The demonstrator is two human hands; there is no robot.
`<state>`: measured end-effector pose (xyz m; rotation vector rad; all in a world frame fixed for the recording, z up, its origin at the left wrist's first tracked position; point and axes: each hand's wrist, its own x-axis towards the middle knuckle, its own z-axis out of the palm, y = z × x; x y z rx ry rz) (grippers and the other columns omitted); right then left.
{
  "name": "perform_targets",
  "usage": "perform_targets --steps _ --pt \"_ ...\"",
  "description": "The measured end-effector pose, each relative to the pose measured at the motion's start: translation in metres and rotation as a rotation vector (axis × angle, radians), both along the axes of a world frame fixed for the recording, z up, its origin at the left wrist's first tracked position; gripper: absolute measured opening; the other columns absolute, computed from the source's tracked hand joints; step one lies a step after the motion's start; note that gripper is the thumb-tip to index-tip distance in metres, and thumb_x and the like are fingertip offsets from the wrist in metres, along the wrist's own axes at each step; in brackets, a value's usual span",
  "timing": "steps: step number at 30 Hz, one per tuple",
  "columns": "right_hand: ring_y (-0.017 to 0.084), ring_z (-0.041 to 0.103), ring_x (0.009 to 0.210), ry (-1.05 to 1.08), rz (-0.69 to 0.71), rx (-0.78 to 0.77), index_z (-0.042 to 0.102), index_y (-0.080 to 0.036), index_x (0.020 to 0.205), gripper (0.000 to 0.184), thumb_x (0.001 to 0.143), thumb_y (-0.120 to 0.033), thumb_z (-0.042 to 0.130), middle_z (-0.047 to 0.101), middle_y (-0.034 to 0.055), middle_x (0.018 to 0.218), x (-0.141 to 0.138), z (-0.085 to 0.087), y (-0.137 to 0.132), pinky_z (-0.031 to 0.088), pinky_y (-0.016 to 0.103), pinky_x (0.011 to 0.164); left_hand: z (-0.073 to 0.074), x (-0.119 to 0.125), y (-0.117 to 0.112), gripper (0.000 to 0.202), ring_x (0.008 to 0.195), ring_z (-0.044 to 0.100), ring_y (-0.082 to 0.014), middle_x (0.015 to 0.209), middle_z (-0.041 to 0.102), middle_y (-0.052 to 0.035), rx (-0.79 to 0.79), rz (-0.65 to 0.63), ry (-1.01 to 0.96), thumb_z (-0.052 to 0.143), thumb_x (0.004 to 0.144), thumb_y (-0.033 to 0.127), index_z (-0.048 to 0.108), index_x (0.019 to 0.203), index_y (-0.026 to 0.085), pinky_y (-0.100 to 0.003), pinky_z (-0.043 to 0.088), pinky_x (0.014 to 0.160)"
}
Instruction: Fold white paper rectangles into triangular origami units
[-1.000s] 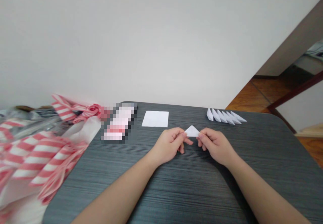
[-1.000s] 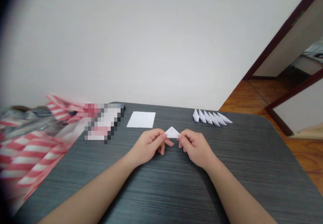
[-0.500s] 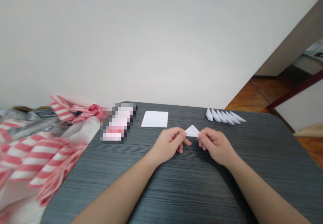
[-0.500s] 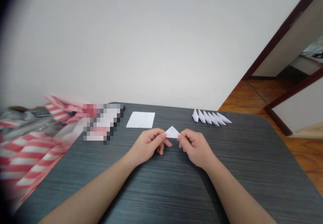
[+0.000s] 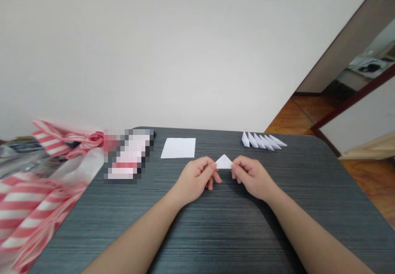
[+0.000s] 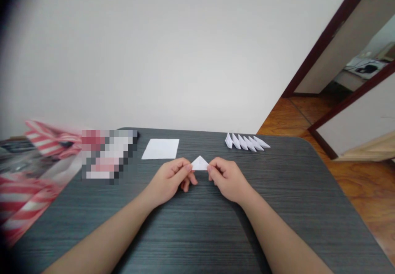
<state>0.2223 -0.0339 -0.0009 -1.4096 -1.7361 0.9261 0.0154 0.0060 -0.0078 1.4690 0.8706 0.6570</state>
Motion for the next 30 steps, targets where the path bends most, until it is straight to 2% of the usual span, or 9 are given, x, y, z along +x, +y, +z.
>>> perform_targets --steps 8,17,30 --pt "0.010 0.051 0.052 0.014 -0.001 0.007 0.055 -0.019 0.066 0.027 0.093 -0.019 0.052 0.056 -0.0040 0.056 -0.002 0.005 0.000 0.039 0.023 0.055 -0.001 -0.001 0.000 0.027 0.047 0.055 -0.0081 0.073 0.072 -0.0035 0.020 -0.017 0.012 0.049 0.097 0.037 0.055 0.080 0.015 -0.019 0.040 0.047" --pt "0.011 0.051 0.052 0.062 0.005 -0.046 0.055 -0.019 0.072 0.024 0.095 -0.025 0.051 0.058 -0.0033 0.059 0.001 -0.005 0.001 0.040 0.023 0.054 0.002 0.001 0.000 0.030 0.045 0.054 -0.0086 0.064 0.067 -0.0003 0.020 0.013 0.042 0.048 0.097 0.037 0.055 0.078 0.016 -0.020 0.040 0.048" --pt "0.010 0.051 0.050 0.077 0.027 -0.047 0.055 -0.019 0.072 0.023 0.095 -0.025 0.052 0.056 -0.0041 0.058 0.000 -0.004 -0.001 0.040 0.021 0.052 0.003 -0.001 -0.001 0.032 0.046 0.054 -0.0086 0.060 0.064 0.0014 0.060 0.018 0.090 0.045 0.098 0.038 0.054 0.075 0.016 -0.019 0.041 0.049"
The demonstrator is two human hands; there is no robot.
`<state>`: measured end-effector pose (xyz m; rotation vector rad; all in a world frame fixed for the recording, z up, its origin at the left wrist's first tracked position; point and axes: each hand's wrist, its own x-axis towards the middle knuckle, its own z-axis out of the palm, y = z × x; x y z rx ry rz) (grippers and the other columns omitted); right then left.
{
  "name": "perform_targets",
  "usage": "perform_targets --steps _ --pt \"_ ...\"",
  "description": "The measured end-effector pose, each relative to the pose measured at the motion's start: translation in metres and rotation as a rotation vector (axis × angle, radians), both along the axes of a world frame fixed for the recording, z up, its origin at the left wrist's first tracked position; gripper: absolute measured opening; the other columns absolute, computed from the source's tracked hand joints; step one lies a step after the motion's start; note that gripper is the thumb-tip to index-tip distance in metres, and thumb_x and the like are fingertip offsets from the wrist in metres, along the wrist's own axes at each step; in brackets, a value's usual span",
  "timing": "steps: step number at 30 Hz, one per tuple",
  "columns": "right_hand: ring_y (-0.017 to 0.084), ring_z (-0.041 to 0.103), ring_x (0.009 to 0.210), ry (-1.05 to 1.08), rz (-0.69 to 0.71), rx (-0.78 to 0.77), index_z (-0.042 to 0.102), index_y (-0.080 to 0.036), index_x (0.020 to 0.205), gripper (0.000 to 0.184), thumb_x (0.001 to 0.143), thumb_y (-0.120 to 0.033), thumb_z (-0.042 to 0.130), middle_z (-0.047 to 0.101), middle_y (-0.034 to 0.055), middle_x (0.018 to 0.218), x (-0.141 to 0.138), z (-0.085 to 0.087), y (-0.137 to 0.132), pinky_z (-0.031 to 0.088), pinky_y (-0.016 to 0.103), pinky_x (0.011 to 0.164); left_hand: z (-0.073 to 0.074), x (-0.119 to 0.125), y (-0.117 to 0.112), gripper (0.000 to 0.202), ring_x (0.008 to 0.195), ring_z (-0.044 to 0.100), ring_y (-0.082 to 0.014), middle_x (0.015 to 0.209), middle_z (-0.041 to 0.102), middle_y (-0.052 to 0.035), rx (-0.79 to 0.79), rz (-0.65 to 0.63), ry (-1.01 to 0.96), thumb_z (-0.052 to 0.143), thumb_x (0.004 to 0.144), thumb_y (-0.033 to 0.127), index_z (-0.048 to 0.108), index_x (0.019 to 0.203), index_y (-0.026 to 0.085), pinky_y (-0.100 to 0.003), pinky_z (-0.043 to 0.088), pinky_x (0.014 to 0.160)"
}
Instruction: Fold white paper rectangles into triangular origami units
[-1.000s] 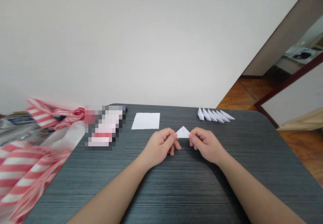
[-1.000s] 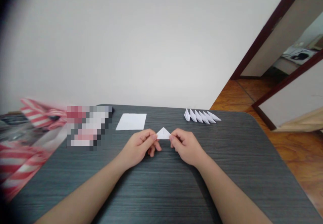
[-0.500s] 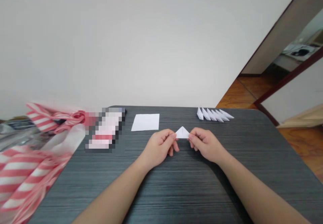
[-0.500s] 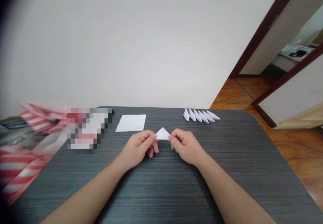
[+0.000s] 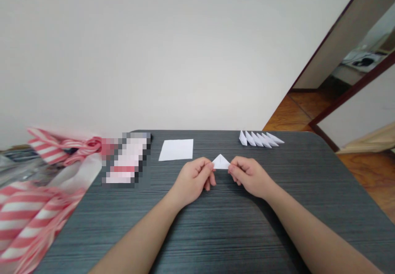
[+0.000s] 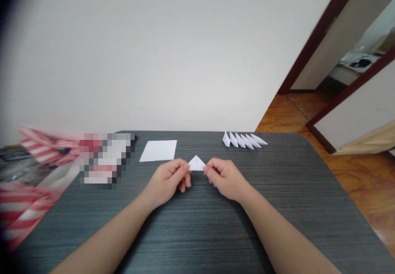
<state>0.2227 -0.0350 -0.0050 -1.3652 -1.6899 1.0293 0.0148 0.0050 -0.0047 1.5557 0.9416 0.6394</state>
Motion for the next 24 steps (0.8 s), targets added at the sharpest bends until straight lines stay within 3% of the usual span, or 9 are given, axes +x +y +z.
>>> perform_targets --steps 15,24 --pt "0.010 0.050 0.050 -0.016 0.006 0.000 0.056 -0.019 0.073 0.022 0.094 -0.024 0.051 0.056 -0.0042 0.057 -0.0006 0.0036 -0.0007 0.040 0.022 0.052 0.0021 0.0013 0.0001 0.032 0.045 0.054 -0.0095 0.057 0.064 0.0012 -0.021 0.008 0.004 0.048 0.095 0.039 0.054 0.074 0.017 -0.020 0.042 0.048" --pt "0.010 0.043 0.049 -0.055 0.000 0.061 0.047 -0.020 0.064 0.028 0.092 -0.020 0.051 0.049 -0.0060 0.053 0.0005 0.0063 0.0005 0.034 0.023 0.053 0.0065 0.0003 -0.0006 0.030 0.048 0.054 -0.0095 0.058 0.062 0.0006 0.003 -0.023 -0.022 0.053 0.093 0.035 0.058 0.071 0.015 -0.020 0.043 0.051"
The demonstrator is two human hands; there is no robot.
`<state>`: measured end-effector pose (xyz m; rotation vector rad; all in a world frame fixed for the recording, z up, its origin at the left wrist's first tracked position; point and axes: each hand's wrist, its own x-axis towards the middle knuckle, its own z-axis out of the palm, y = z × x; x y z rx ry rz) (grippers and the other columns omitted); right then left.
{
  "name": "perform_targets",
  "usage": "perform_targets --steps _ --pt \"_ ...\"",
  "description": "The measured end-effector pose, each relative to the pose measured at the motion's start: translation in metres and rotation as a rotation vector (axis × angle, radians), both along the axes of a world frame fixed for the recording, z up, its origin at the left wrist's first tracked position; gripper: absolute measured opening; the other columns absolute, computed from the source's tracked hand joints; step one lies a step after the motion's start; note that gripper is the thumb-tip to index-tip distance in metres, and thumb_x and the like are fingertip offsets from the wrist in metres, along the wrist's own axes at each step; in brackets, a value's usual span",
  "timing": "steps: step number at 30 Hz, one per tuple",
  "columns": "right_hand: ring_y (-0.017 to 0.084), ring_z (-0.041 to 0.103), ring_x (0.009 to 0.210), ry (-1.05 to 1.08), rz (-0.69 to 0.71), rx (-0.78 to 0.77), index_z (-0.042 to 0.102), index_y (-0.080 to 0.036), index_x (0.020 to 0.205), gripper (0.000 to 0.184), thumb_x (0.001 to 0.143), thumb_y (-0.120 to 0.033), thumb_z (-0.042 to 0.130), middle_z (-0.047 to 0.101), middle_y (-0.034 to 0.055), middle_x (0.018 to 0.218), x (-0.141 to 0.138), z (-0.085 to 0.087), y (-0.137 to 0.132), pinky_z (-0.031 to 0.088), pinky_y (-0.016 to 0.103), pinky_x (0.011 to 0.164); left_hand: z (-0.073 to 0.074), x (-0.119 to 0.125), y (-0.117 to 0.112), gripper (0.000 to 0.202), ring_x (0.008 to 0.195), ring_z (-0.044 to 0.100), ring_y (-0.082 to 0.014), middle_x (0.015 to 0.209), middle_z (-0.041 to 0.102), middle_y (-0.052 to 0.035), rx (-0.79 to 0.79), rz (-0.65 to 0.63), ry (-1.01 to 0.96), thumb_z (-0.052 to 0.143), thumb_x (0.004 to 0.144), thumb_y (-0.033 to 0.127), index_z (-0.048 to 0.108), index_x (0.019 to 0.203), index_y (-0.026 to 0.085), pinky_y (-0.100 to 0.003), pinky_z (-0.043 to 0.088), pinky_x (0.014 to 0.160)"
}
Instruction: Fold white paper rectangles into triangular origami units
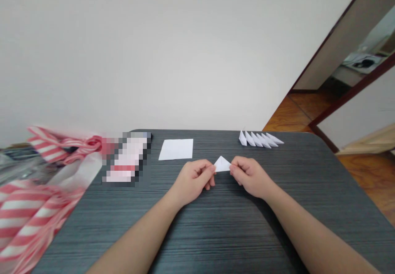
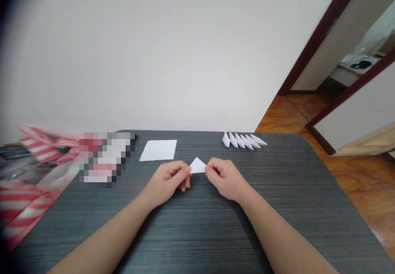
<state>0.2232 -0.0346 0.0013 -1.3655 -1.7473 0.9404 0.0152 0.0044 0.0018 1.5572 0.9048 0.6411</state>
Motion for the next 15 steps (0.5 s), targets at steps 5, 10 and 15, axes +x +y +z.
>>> perform_targets --steps 5,10,15 --pt "0.009 0.040 0.047 -0.029 0.066 -0.044 0.049 -0.020 0.065 0.024 0.088 -0.019 0.053 0.047 -0.0070 0.051 -0.0001 0.0007 -0.0011 0.031 0.022 0.050 -0.0007 0.0014 -0.0012 0.020 0.050 0.055 -0.0098 0.060 0.060 0.0027 -0.007 0.027 -0.053 0.056 0.091 0.033 0.063 0.090 0.014 -0.021 0.043 0.052" --pt "0.010 0.043 0.047 0.024 0.044 -0.092 0.053 -0.020 0.068 0.023 0.091 -0.023 0.052 0.049 -0.0062 0.051 -0.0036 -0.0003 -0.0008 0.034 0.022 0.049 -0.0061 0.0011 -0.0002 0.038 0.051 0.057 -0.0091 0.074 0.065 0.0023 -0.002 0.009 -0.103 0.060 0.089 0.030 0.056 0.125 0.019 -0.022 0.047 0.054" --pt "0.010 0.053 0.051 0.140 0.035 -0.094 0.053 -0.020 0.070 0.026 0.095 -0.027 0.050 0.058 -0.0037 0.058 -0.0064 -0.0002 -0.0007 0.042 0.022 0.053 -0.0048 0.0004 -0.0004 0.035 0.054 0.058 -0.0091 0.074 0.063 0.0019 0.036 -0.026 -0.045 0.057 0.090 0.030 0.064 0.122 0.018 -0.022 0.048 0.056"
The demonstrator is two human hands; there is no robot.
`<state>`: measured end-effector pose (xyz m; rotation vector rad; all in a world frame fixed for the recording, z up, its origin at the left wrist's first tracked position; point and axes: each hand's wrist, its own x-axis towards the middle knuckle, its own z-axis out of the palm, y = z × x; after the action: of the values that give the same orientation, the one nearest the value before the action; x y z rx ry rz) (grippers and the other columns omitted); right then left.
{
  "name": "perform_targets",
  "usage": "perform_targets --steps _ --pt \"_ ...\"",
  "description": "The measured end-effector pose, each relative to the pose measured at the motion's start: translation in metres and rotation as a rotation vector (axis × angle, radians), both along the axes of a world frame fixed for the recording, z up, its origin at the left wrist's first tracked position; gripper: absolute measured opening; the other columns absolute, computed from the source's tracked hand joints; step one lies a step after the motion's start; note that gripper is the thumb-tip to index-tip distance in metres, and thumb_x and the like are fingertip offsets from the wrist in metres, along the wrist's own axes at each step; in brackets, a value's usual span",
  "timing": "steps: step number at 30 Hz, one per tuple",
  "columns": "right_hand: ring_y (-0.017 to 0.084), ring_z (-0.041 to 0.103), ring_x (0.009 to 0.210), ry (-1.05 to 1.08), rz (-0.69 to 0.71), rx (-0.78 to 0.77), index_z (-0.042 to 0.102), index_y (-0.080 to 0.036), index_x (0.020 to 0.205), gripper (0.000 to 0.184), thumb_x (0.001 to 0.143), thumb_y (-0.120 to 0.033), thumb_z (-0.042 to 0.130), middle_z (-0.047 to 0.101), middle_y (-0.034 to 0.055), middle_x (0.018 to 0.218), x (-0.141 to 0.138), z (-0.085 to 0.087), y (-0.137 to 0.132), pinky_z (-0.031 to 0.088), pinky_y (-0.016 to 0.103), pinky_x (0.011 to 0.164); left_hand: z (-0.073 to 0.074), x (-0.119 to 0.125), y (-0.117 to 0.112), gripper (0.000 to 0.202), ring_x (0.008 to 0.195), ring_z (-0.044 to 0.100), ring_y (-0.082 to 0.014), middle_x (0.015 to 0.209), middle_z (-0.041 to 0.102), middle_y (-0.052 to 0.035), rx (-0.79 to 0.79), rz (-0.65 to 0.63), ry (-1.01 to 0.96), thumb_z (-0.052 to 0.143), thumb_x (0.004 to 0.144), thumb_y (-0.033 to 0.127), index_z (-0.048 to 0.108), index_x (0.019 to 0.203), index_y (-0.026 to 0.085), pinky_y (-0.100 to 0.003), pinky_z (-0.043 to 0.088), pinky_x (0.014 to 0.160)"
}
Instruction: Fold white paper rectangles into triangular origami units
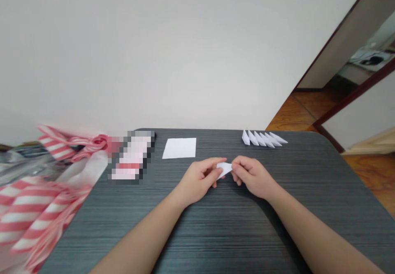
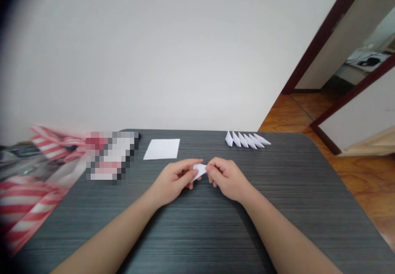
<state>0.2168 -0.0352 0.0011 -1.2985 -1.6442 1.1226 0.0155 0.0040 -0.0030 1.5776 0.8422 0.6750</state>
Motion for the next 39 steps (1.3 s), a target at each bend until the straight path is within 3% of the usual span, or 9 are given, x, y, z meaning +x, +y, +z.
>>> perform_targets --steps 11,17,29,39 --pt "0.010 0.057 0.051 0.045 0.010 -0.001 0.057 -0.019 0.078 0.021 0.095 -0.029 0.051 0.062 -0.0024 0.061 -0.0038 -0.0035 -0.0006 0.044 0.021 0.052 0.0032 -0.0032 0.0005 0.033 0.058 0.055 -0.0112 0.067 0.063 0.0010 0.074 -0.077 0.081 0.071 0.080 0.032 0.067 0.108 0.015 -0.021 0.042 0.054" --pt "0.011 0.057 0.055 0.062 0.057 0.009 0.060 -0.019 0.084 0.008 0.088 -0.026 0.063 0.062 -0.0027 0.065 -0.0046 -0.0049 -0.0010 0.045 0.022 0.055 0.0014 -0.0036 -0.0010 0.031 0.057 0.056 -0.0114 0.068 0.065 -0.0005 0.047 -0.075 0.057 0.066 0.086 0.035 0.063 0.109 0.015 -0.021 0.041 0.053" --pt "0.011 0.056 0.059 -0.015 0.077 0.073 0.059 -0.019 0.086 0.007 0.090 -0.025 0.063 0.060 -0.0027 0.067 -0.0041 -0.0034 -0.0018 0.044 0.023 0.057 -0.0016 -0.0041 -0.0017 0.030 0.058 0.060 -0.0117 0.069 0.066 0.0003 0.045 -0.083 0.002 0.063 0.088 0.032 0.051 0.110 0.017 -0.023 0.046 0.057" --pt "0.012 0.055 0.061 -0.097 0.037 0.160 0.059 -0.019 0.088 0.004 0.091 -0.020 0.057 0.061 -0.0014 0.071 -0.0047 -0.0032 -0.0030 0.042 0.023 0.059 -0.0061 -0.0047 -0.0009 0.028 0.060 0.062 -0.0123 0.073 0.066 -0.0002 0.065 -0.103 0.005 0.061 0.091 0.031 0.050 0.113 0.018 -0.024 0.048 0.058"
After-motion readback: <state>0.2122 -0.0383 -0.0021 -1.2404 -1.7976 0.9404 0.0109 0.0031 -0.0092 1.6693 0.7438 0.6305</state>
